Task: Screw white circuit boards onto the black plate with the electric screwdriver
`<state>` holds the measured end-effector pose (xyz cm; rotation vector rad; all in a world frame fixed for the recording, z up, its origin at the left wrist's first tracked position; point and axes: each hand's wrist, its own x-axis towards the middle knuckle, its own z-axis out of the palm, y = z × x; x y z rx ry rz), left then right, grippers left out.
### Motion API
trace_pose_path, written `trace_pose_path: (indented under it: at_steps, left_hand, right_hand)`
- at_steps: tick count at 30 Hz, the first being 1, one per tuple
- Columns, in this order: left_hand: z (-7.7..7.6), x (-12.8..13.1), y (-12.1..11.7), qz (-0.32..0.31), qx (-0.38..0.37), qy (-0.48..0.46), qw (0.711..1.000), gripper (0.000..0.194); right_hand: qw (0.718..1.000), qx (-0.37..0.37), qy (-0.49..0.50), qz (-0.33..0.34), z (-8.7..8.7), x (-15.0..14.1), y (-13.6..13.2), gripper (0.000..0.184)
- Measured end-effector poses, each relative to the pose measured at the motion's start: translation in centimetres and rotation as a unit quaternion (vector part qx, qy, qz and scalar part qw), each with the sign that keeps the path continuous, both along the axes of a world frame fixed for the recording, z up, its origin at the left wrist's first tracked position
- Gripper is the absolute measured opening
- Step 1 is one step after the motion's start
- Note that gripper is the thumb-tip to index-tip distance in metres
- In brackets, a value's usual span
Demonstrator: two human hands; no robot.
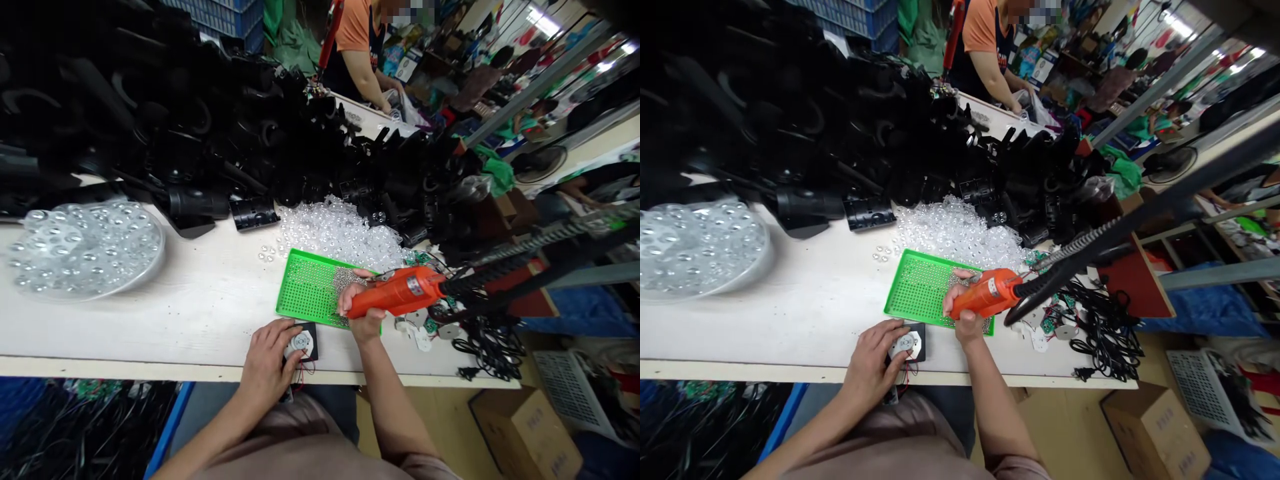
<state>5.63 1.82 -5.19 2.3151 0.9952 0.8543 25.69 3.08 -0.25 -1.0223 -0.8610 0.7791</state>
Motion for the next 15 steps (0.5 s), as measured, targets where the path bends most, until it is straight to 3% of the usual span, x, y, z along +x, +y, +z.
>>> trace_pose_path:
  at_steps: [9, 15]
  left_hand:
    - [0.19, 0.04, 0.06, -0.002, -0.001, 0.015, 1.0, 0.024]
    - [0.21, 0.05, -0.03, -0.002, 0.0, 0.017, 1.0, 0.025]
  right_hand:
    - [1.0, -0.017, 0.007, -0.001, -0.92, -0.28, -0.09, 0.071]
    - [1.0, 0.012, -0.01, 0.015, -1.06, -0.53, -0.35, 0.063]
